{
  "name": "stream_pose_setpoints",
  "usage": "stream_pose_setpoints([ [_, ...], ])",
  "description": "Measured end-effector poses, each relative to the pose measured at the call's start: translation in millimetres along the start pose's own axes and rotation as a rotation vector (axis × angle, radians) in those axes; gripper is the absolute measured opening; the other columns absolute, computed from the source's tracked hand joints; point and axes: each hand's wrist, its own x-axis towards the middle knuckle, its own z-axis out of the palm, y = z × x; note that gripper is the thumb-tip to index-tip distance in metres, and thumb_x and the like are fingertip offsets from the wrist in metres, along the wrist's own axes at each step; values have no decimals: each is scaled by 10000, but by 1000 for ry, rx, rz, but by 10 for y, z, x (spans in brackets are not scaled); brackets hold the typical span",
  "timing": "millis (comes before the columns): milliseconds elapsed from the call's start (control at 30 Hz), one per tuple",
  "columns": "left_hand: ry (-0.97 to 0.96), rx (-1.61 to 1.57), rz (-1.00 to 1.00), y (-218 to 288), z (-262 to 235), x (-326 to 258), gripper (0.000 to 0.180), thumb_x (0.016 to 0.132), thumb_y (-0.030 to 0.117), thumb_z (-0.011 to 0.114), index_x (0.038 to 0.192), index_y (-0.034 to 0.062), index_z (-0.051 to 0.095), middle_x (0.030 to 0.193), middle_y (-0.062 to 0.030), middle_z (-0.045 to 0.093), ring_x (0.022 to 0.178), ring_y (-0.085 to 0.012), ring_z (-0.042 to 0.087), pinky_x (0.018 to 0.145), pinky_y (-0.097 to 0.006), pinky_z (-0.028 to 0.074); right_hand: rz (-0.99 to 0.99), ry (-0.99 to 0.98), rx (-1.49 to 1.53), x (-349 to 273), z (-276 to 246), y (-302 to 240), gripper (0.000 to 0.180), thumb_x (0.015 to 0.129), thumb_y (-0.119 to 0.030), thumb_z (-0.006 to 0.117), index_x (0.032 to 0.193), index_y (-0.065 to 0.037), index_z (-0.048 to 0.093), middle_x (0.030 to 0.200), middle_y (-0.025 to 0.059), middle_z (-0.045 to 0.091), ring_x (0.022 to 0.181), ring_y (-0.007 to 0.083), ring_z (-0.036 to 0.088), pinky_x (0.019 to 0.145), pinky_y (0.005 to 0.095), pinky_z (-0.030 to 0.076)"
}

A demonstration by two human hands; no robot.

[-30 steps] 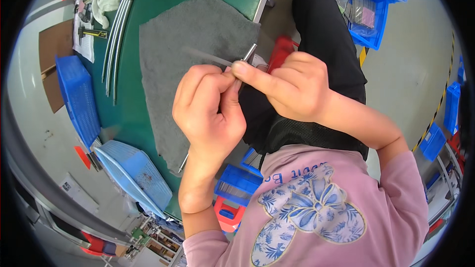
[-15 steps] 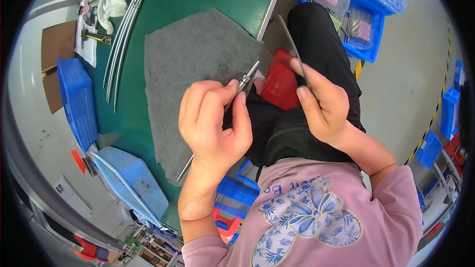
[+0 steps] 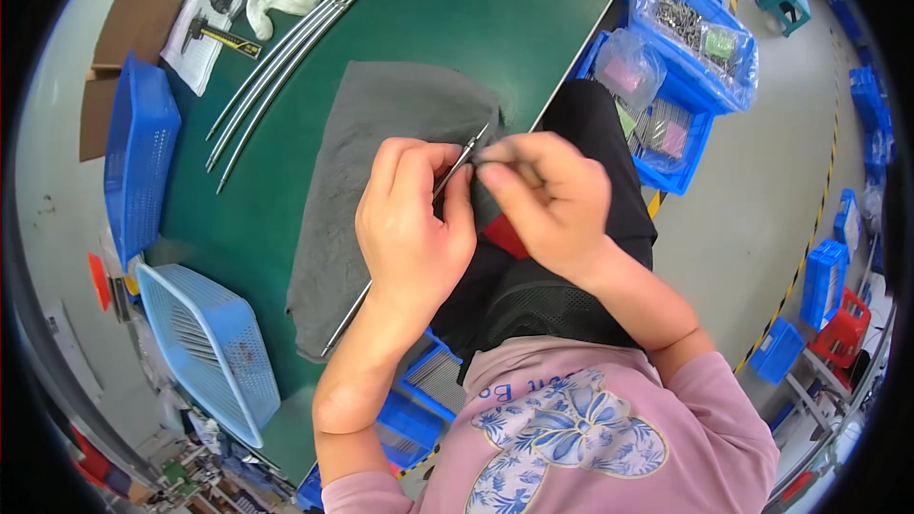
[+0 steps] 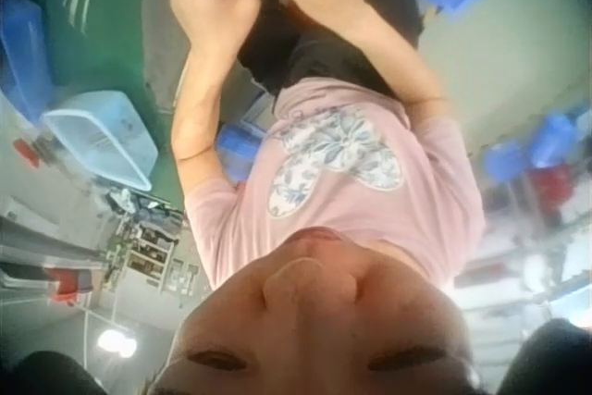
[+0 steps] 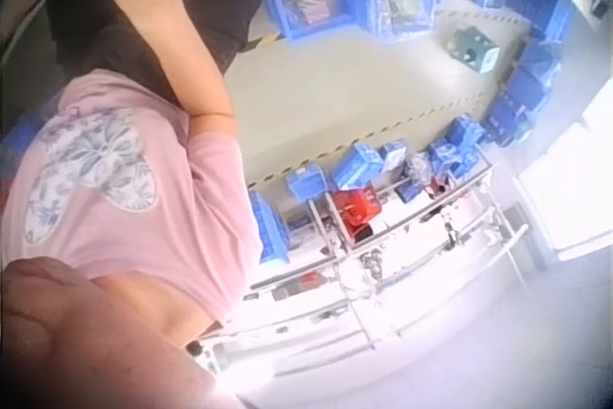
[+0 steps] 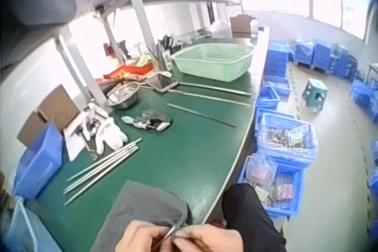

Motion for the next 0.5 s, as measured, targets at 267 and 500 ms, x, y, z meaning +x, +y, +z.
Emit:
stream_pose_setpoints([
  [267, -48, -96, -14, -5, -37, 22, 145, 732, -70, 675, 824, 4, 590, 823, -106, 590, 641, -283, 609, 548, -357, 473, -76, 145, -351, 236, 28, -35, 54, 793, -84, 719, 816, -53, 681, 645, 114, 629, 531, 234, 623, 492, 305, 462],
  [500, 7, -317, 44, 327, -569, 97, 157, 703, -89, 695, 808, 4, 623, 778, -93, 573, 597, -230, 588, 527, -306, 470, 16, 154, -228, 207, -322, -417, 112, 870, -56, 670, 966, 0, 668, 629, -56, 515, 548, 9, 420, 508, 191, 322],
])
